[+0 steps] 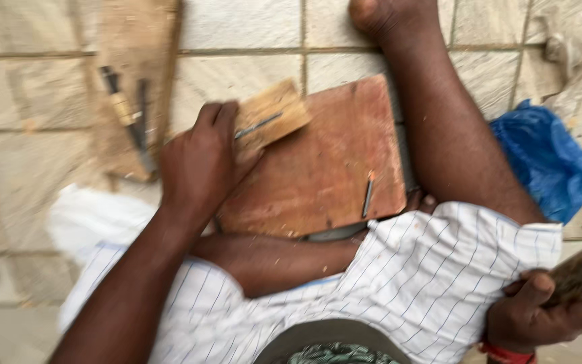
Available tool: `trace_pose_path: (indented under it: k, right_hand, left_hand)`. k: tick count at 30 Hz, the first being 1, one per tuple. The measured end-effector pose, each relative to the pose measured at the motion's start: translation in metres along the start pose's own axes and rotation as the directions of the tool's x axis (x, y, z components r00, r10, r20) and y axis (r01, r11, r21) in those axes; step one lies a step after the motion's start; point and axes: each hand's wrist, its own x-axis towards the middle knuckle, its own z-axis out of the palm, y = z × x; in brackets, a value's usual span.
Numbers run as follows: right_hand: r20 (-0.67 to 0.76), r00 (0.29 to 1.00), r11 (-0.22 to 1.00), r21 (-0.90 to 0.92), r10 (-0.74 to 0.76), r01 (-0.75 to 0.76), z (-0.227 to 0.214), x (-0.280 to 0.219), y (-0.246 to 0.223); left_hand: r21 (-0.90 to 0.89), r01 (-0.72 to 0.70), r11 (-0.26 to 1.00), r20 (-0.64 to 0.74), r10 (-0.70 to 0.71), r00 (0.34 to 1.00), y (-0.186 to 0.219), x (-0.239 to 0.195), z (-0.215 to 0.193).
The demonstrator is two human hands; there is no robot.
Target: The person is sitting on the floor and carving a floral design into a small rectangular block of wood. They use a chisel held in the left hand and a wooden mallet in the right hand to strike the chisel, removing wood shavings to shape the petals and center of the flower.
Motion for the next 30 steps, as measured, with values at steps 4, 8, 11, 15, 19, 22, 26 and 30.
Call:
trace_pose_path:
  k: [4, 8, 11, 15, 19, 22, 26, 30]
  right_hand:
    - [0.094, 0.994, 0.992, 0.11, 0.049, -0.059, 0.006, -0.002, -0.004]
    - [0.148, 0.974, 0.984, 0.071, -0.173, 0.164, 0.008, 0.001, 0.005]
    - [0.15, 0.968, 0.979, 0.053, -0.2, 0.194, 0.014, 0.003, 0.008]
    - [0.169, 0.974, 0.978, 0.165, -0.154, 0.126, 0.011, 0.0, 0.005]
    - [0.159, 0.982, 0.977, 0.201, -0.105, 0.072, 0.013, -0.003, -0.002]
    - [0.138, 0.985, 0.987, 0.139, -0.102, 0.083, 0.014, 0.001, -0.004]
    - [0.148, 0.98, 0.99, 0.074, -0.131, 0.121, 0.014, 0.002, -0.003]
    - [0.157, 0.978, 0.987, 0.094, -0.14, 0.127, 0.012, 0.002, 0.005]
  left_hand:
    - [-0.171, -0.065, 0.983, -0.138, 0.041, 0.99, 0.002, -0.016, -0.01]
    - [-0.369, -0.091, 0.925, -0.048, 0.079, 0.996, 0.03, -0.03, -0.008]
    - [-0.393, -0.111, 0.913, 0.004, 0.122, 0.992, 0.051, -0.031, 0.001]
    - [-0.31, -0.154, 0.938, 0.043, 0.176, 0.984, 0.055, -0.029, 0.02]
    - [-0.313, -0.134, 0.94, 0.064, 0.162, 0.985, 0.05, -0.03, 0.029]
    - [-0.318, -0.102, 0.943, 0.044, 0.122, 0.992, 0.045, -0.03, 0.03]
    - [-0.281, -0.173, 0.944, -0.021, 0.174, 0.984, 0.041, -0.024, 0.033]
    - [-0.253, -0.168, 0.953, 0.009, 0.176, 0.984, 0.041, -0.024, 0.035]
